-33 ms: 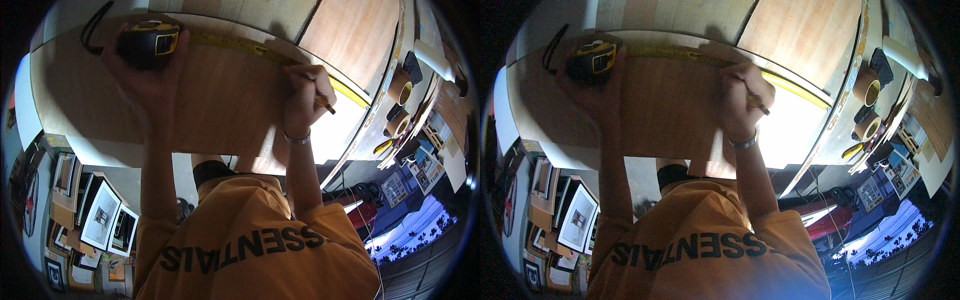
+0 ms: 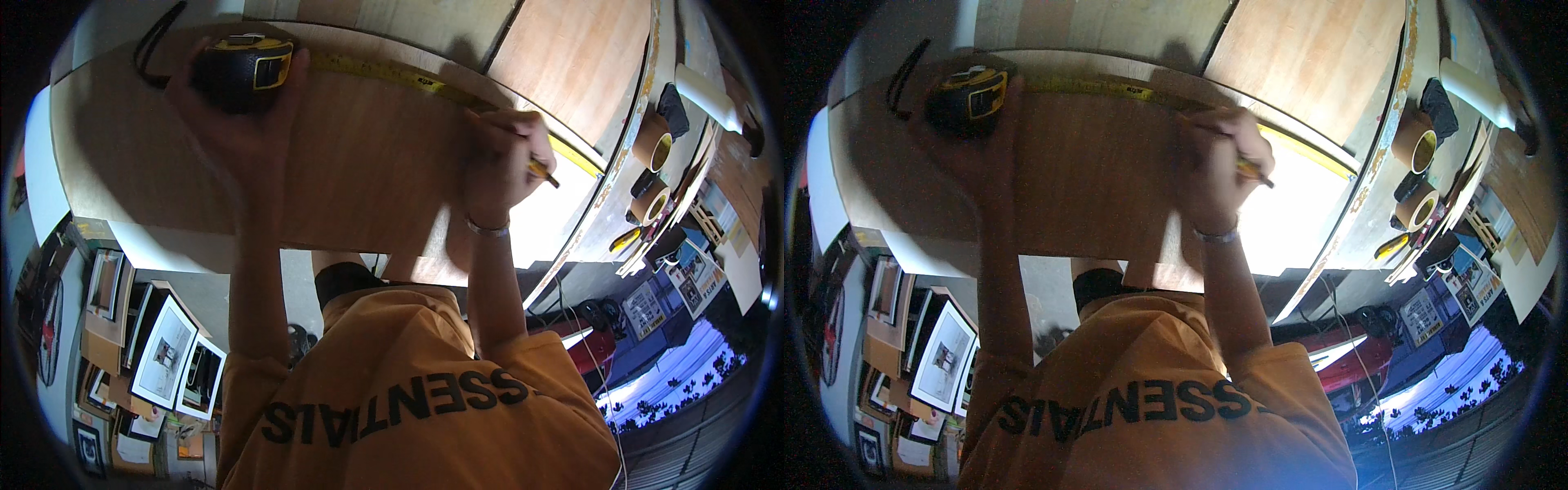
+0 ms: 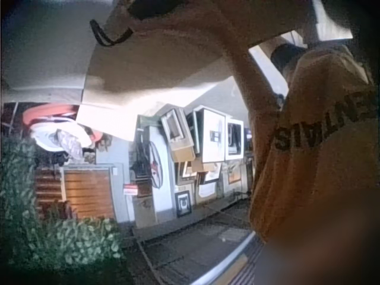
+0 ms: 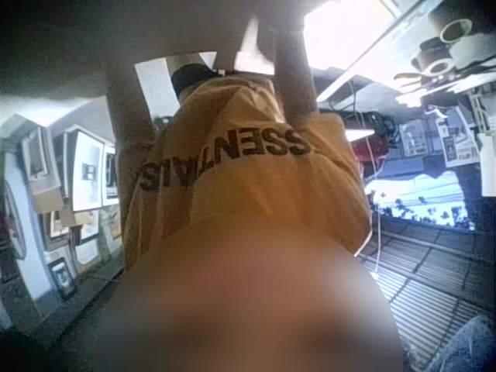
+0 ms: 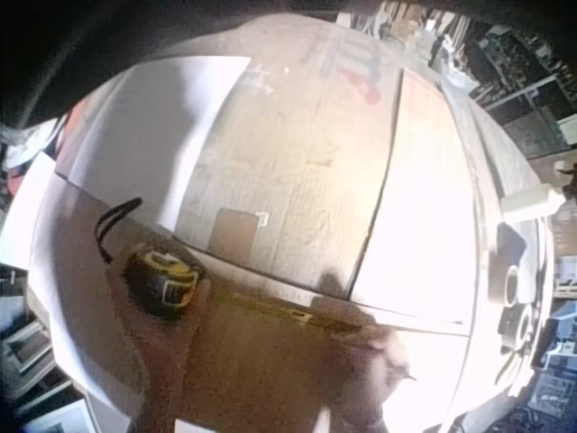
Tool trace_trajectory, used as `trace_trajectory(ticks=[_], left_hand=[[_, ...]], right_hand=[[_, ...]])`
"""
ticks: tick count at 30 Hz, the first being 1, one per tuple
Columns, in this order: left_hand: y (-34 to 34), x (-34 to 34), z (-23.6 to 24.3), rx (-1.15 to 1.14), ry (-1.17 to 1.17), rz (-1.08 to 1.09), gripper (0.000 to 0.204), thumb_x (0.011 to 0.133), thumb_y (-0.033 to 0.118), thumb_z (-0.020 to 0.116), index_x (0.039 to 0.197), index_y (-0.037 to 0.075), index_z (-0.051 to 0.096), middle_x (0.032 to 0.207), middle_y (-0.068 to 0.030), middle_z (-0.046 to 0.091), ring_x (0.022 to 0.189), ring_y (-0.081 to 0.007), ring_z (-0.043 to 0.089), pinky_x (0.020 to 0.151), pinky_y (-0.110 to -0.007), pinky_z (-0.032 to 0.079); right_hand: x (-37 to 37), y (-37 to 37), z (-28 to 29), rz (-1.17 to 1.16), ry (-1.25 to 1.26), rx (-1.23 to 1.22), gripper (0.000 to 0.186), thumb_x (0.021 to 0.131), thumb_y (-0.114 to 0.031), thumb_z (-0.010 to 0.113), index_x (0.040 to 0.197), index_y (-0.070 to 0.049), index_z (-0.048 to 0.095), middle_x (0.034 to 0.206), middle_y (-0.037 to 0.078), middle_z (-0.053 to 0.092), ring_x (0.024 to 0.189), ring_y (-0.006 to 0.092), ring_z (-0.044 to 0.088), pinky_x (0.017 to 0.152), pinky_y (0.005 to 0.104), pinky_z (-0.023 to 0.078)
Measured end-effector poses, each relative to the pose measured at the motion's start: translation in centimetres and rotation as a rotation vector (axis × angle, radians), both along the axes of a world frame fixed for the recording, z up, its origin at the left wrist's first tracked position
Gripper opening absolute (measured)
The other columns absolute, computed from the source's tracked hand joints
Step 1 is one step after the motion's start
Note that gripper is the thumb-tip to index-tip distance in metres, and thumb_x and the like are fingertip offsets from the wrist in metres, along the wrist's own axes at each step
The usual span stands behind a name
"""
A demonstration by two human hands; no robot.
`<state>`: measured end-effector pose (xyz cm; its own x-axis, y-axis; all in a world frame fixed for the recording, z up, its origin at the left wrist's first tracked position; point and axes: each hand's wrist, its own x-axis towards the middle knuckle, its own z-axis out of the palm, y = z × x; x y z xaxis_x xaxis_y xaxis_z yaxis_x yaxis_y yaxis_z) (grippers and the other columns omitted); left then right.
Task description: The person measures and marks a wooden board with a tape measure and pencil, then uses a utility knife to cut along the marked line. They repeat this process on multiple boards, separating the cut pieces and placing them aside.
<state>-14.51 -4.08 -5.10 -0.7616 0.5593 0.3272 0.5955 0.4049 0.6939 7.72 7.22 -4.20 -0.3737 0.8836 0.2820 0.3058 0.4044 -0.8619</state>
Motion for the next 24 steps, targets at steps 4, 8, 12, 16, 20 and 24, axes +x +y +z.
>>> trace_trajectory(ticks=[4,8,12,16,20,24], left_hand=[[0.3,-0.7,-0.7,0.032,-0.010,0.000,0.090,0.068,0.038,0.097,0.132,-0.001,0.048,0.121,-0.0152,0.055,0.107,-0.0244,0.059,0.089,-0.034,0.054],[0.4,-1.0,-1.4,0.147,-0.068,-0.004,0.085,0.066,0.035,0.098,0.128,-0.001,0.051,0.117,-0.0138,0.056,0.106,-0.0236,0.060,0.088,-0.034,0.055],[-0.4,-1.0,-1.2,0.150,0.063,-0.082,0.081,0.064,0.030,0.097,0.125,-0.001,0.054,0.118,-0.0137,0.056,0.103,-0.0232,0.062,0.083,-0.035,0.056],[-5.1,2.1,0.2,0.080,-0.090,-0.121,0.082,0.067,0.029,0.097,0.128,-0.001,0.051,0.122,-0.0144,0.055,0.103,-0.0241,0.063,0.082,-0.036,0.059],[-9.2,4.0,1.3,0.016,-0.038,-0.139,0.083,0.075,0.027,0.093,0.136,0.000,0.044,0.126,-0.0177,0.053,0.112,-0.0273,0.062,0.091,-0.037,0.060],[-10.5,2.9,1.4,-0.133,0.087,-0.114,0.084,0.074,0.027,0.094,0.136,0.000,0.044,0.126,-0.0187,0.052,0.113,-0.0267,0.060,0.091,-0.037,0.059]], right_hand=[[3.0,0.0,0.7,-0.180,0.578,-0.651,0.022,0.097,-0.016,0.062,0.112,0.000,0.056,0.085,0.012,0.064,0.080,0.0166,0.063,0.069,0.0269,0.049],[6.1,-4.8,2.4,-0.205,0.241,-0.398,0.018,0.102,-0.018,0.056,0.107,-0.001,0.056,0.085,0.010,0.063,0.069,0.0152,0.063,0.061,0.0268,0.050],[7.5,-9.7,2.8,-0.180,0.337,-0.457,0.016,0.095,0.004,0.063,0.110,-0.001,0.058,0.111,0.011,0.065,0.084,0.0102,0.062,0.077,0.0259,0.054],[7.6,-13.0,3.0,-0.213,0.233,-0.524,0.012,0.095,0.001,0.066,0.106,0.001,0.061,0.105,0.016,0.071,0.092,0.0182,0.071,0.082,0.0282,0.056],[6.4,-13.9,2.2,-0.237,0.121,-0.378,0.009,0.097,-0.003,0.066,0.103,0.002,0.061,0.096,0.017,0.073,0.083,0.0180,0.072,0.073,0.0278,0.056],[5.1,-13.1,1.2,-0.184,0.160,-0.332,0.008,0.088,0.005,0.060,0.091,0.004,0.067,0.086,0.009,0.071,0.067,0.0087,0.060,0.062,0.0218,0.046]])
